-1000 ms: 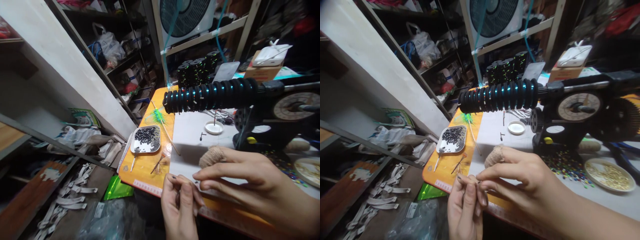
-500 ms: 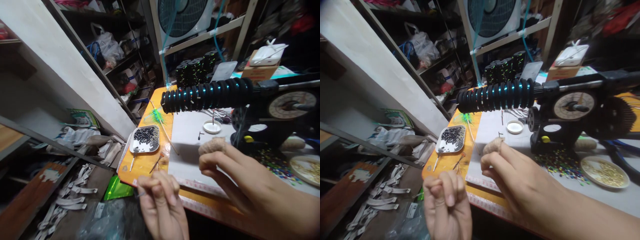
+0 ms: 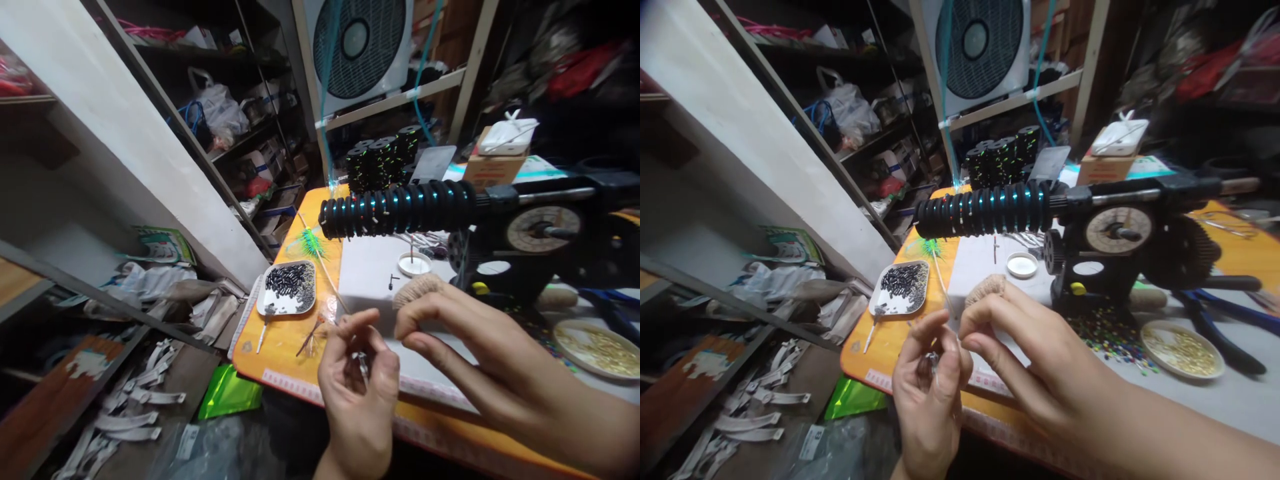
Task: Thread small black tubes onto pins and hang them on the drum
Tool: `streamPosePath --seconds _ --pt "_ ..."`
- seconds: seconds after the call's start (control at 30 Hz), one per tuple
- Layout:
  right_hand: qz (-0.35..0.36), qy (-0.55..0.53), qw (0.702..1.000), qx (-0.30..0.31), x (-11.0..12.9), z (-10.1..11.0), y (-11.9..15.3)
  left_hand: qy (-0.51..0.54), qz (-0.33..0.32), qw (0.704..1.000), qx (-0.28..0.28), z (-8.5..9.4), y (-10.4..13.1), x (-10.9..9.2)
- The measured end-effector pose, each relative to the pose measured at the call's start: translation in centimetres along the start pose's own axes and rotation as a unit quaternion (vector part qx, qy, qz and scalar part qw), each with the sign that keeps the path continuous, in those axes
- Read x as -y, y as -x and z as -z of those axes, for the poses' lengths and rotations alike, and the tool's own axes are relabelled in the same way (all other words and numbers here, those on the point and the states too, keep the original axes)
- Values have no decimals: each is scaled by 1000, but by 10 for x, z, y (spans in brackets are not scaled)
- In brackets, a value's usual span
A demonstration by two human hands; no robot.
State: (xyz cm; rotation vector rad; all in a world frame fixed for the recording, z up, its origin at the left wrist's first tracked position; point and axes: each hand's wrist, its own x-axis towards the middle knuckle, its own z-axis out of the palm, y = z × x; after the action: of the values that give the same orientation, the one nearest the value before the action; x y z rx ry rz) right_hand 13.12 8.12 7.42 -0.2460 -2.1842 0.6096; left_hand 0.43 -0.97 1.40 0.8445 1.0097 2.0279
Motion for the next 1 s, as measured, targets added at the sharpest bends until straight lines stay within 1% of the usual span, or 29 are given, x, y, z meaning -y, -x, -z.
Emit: streamPosePath --seconds 0.07,0.13,0.2,0.27,0.33,0.4,0.47,0.5,0.53,0.6,0.67,0.73,0.77,0.8,0.83,0.87,0.93,1.0 --pt "3 -4 1000 -2 -1 -2 2 40 -32 999 11 -5 -3 -3" --pt "12 -11 1000 -2 -3 -6 5 99 -53 993 37 -9 -6 -7" --pt "26 -29 999 6 -5 -10 8 150 -37 985 74 -11 -6 -9" --pt "51 -25 998 22 -8 -11 8 187 -3 977 98 -8 -5 -11" --pt "100 31 993 48 -15 -6 2 214 44 970 104 -3 -2 -12" --pt "161 99 980 64 -26 6 -10 225 101 962 114 5 2 -13" --pt "202 127 969 63 -38 23 -24 224 173 949 140 13 5 -12" --pt "233 177 955 56 -44 32 -31 223 204 941 153 17 6 -12" --pt "236 224 944 58 -48 40 -37 221 230 934 160 19 7 -11" --pt "243 273 928 63 -51 57 -46 215 257 930 150 23 7 -10" --pt "242 287 926 42 -48 71 -51 198 250 941 115 25 5 -11" --pt "204 307 929 8 -40 85 -54 180 233 953 76 25 3 -13" --pt "164 326 931 6 -37 91 -56 173 226 957 60 25 2 -15" --pt "129 341 931 24 -34 96 -58 167 223 959 47 26 2 -16" --pt "110 349 929 52 -32 101 -61 163 221 961 35 26 1 -18" --pt "107 354 926 82 -32 104 -64 159 220 962 27 26 0 -19" --pt "155 357 911 135 -34 108 -72 151 219 964 17 27 0 -19" --pt "202 361 893 175 -38 108 -79 144 217 965 11 28 -1 -19"
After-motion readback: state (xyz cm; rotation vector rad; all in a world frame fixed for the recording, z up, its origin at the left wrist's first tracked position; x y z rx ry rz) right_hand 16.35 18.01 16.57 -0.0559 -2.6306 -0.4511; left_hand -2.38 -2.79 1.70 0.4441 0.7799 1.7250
